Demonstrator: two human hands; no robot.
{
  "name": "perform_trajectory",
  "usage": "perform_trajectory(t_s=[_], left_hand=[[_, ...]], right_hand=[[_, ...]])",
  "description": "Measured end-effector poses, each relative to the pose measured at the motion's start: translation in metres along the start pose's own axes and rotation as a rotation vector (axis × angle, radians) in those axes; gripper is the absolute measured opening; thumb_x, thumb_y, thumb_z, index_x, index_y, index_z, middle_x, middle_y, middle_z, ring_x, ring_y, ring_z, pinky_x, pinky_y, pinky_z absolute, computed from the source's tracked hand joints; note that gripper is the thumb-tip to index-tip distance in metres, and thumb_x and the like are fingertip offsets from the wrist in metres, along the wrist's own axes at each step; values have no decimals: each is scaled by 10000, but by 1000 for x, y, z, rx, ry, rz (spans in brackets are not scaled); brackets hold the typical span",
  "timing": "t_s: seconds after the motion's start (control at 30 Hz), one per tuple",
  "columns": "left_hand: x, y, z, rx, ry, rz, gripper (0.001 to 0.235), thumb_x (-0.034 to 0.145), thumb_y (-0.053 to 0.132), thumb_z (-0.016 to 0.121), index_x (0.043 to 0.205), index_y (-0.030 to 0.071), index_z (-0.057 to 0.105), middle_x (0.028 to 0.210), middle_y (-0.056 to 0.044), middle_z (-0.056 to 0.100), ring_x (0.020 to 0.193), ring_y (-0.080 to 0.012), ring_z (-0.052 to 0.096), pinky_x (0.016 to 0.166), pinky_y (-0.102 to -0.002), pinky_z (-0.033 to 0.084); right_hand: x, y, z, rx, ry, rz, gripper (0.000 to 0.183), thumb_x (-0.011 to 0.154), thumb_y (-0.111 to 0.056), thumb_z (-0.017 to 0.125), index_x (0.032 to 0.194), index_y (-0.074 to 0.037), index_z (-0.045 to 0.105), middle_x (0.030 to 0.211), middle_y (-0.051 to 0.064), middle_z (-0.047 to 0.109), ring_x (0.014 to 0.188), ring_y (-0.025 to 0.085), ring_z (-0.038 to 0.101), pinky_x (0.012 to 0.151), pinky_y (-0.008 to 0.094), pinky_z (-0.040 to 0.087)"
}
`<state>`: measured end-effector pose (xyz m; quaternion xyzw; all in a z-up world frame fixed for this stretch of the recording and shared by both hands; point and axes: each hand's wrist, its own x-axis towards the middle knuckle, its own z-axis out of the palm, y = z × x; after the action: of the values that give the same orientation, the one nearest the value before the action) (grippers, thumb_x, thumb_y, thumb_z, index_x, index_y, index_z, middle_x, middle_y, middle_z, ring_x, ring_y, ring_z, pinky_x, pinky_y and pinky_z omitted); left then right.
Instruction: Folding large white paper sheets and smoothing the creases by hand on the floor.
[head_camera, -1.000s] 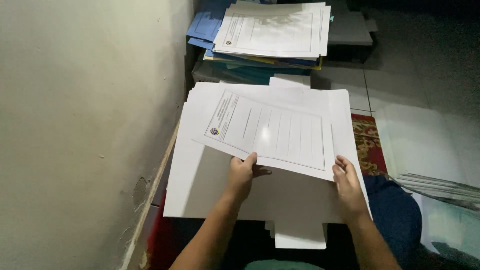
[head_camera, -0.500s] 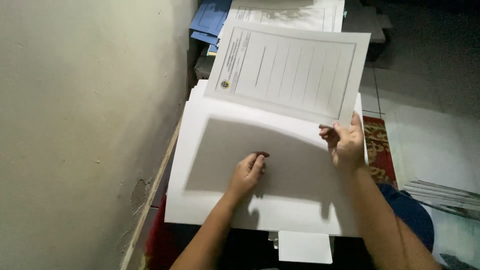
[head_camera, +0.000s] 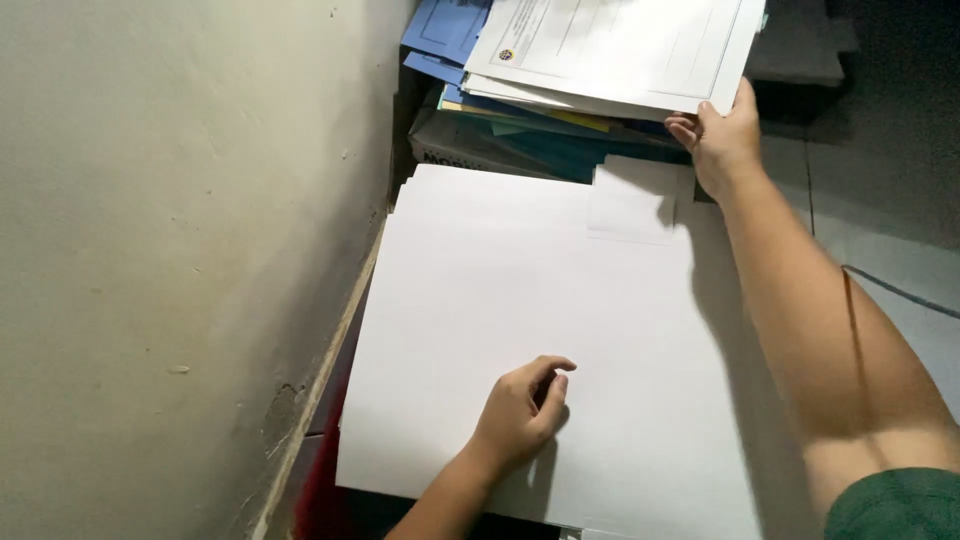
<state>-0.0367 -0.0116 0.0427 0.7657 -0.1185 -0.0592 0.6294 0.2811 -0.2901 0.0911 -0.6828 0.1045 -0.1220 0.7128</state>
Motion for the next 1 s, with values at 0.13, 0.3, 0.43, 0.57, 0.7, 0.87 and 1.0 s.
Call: perform_trajectory(t_s=[0.13, 0.3, 0.43, 0.57, 0.7, 0.87, 1.0], left_hand=[[-1, -2, 0, -45, -4, -37, 257, 997, 192, 513, 1114, 64, 702, 605, 24, 516, 518, -102, 442, 552, -276, 403], [1, -4, 2, 9, -4, -8, 249, 1001, 175, 515, 1112, 64, 708, 590, 34, 477, 498, -98, 392, 521, -292, 358], [-1, 0, 3, 35, -3, -15, 264, 992, 198, 514, 1109, 72, 714, 616, 24, 507, 507, -100, 399, 529, -287, 355], [0, -7, 8, 100, 18, 32, 248, 978, 203, 529, 1107, 96, 713, 628, 19, 532, 530, -118, 451, 577, -292, 421], [-7, -16, 9, 310, -107, 244, 306, 969, 175, 561, 1242, 83, 661, 909, -69, 704, 853, -256, 667, 802, -381, 514], [-36, -4, 20, 459, -109, 374, 206, 1004, 201, 586, 1150, 82, 672, 869, -44, 638, 832, -249, 600, 821, -409, 457], [-52, -1, 23, 462, -77, 325, 226, 1003, 236, 588, 1146, 103, 703, 969, -25, 649, 933, -231, 612, 923, -440, 428]], right_hand=[[10, 24, -30, 28, -56, 92, 717, 1094, -227, 526, 1656, -142, 89, 960, 76, 706, 841, 126, 768, 809, 191, 700], [-109, -4, -32, -261, -260, -80, 791, 1070, -80, 515, 1670, -100, 0, 957, 113, 577, 825, 216, 625, 735, 321, 554], [-216, -32, -45, -558, -428, 27, 685, 998, -161, 506, 1624, -59, 248, 1037, 170, 601, 899, 266, 616, 820, 379, 528], [-286, -24, -81, -874, -566, 28, 375, 971, -257, 549, 1310, -137, 656, 1181, 63, 723, 1085, 178, 680, 890, 317, 577], [-346, 32, -126, -986, -612, -267, 182, 944, -214, 621, 1082, -132, 706, 1149, 58, 639, 1124, 236, 575, 947, 382, 482], [-431, 45, -138, -1151, -662, -542, 565, 811, -362, 805, 1286, -156, 581, 1369, 107, 503, 1281, 332, 456, 1042, 489, 410], [-454, 49, -146, -1179, -724, -720, 870, 632, -435, 960, 1346, -189, 531, 1459, 129, 461, 1340, 331, 420, 1045, 510, 393]])
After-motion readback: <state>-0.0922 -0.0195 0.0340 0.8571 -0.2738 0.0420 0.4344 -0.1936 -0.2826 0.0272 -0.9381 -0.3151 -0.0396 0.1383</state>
